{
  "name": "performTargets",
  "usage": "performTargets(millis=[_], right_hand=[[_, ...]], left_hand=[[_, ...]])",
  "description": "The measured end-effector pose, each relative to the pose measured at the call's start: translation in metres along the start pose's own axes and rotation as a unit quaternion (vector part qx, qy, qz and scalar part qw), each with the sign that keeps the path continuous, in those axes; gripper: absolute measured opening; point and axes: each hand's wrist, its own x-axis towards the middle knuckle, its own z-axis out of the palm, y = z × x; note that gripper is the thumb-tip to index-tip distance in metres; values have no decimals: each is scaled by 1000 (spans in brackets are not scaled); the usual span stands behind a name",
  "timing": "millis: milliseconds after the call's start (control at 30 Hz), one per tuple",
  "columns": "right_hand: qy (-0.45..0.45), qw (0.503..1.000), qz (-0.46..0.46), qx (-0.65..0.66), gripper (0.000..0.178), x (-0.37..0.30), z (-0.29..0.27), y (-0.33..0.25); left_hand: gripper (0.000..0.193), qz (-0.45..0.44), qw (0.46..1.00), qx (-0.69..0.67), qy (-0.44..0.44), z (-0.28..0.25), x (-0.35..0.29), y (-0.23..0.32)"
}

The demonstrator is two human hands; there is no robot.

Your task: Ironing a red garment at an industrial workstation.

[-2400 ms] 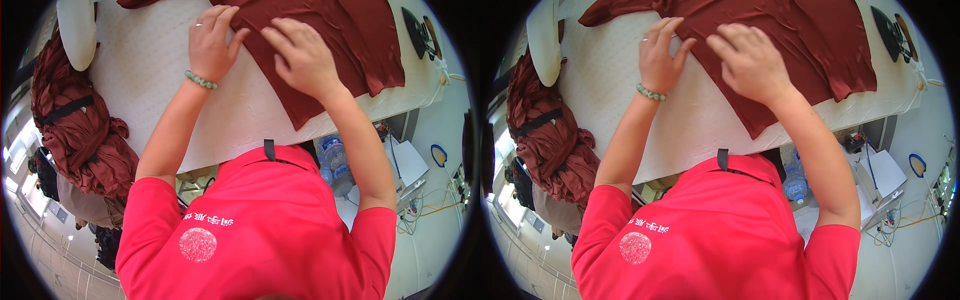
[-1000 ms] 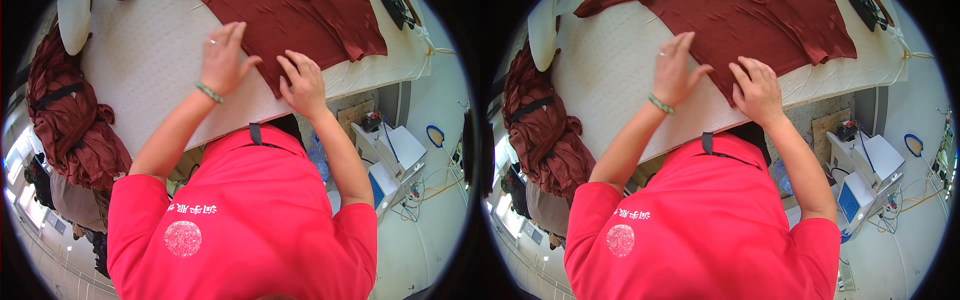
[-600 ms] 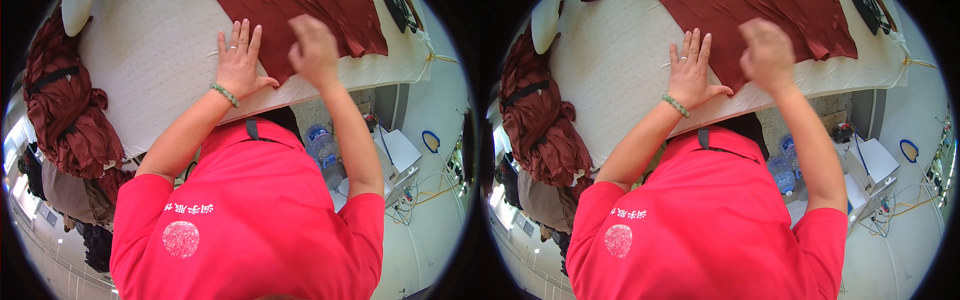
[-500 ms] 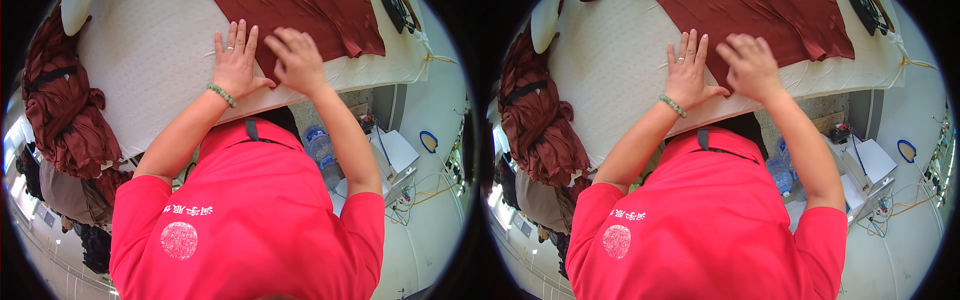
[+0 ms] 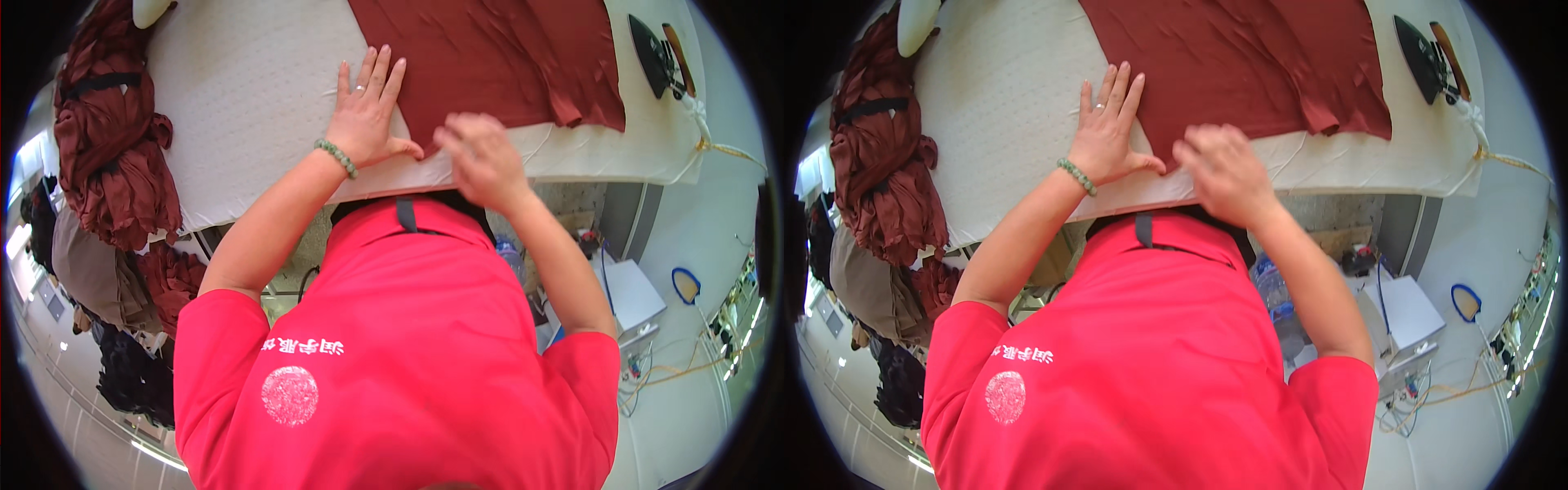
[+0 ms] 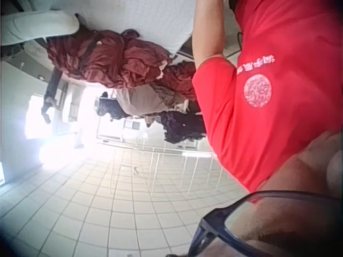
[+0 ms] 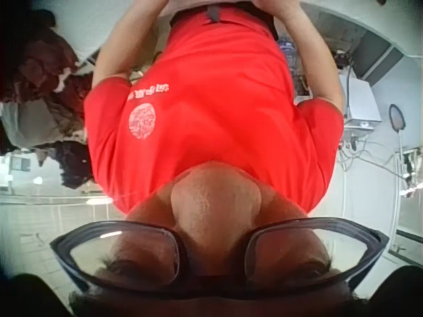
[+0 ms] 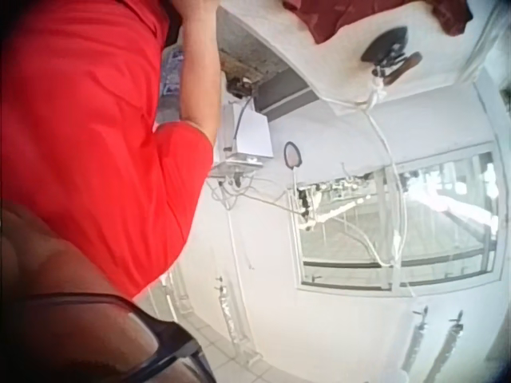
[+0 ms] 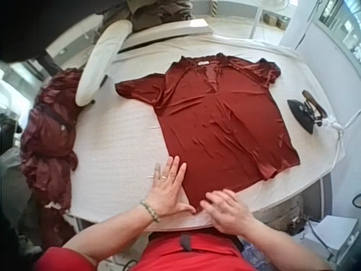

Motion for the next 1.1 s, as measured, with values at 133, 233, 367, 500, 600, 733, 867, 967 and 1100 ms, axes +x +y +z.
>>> performTargets(millis=[133, 233, 367, 500, 600, 733, 867, 967, 1100], right_hand=[[-77, 996, -23, 42, 48, -33, -25, 16], [-95, 994, -29, 44, 46, -48, -51, 54], [-30, 998, -17, -56, 38, -21, -109, 171], [117, 946, 50, -300, 60, 25, -173, 333], [91, 884, 75, -452, 72, 38, -182, 426], [17, 917, 174, -360, 77, 32, -188, 456], [-84, 939, 231, -241, 68, 29, -214, 435], [-144, 909, 343, -188, 56, 36, -224, 430], [-180, 860, 466, -102, 48, 42, -224, 411]], left_hand=[[142, 1, 1000, 4, -9, -2, 0, 1], [133, -4, 1000, 14, -9, -4, -6, 8], [96, 13, 998, 24, -50, -1, -34, 37], [67, -26, 998, 57, -22, 12, -75, 83], [59, -82, 996, 19, -18, 23, -95, 114], [59, -122, 992, 12, 13, 29, -103, 137], [58, -163, 986, -11, 45, 30, -104, 147], [56, -152, 984, -27, 83, 27, -107, 148], [51, -139, 980, -69, 126, 10, -111, 123]])
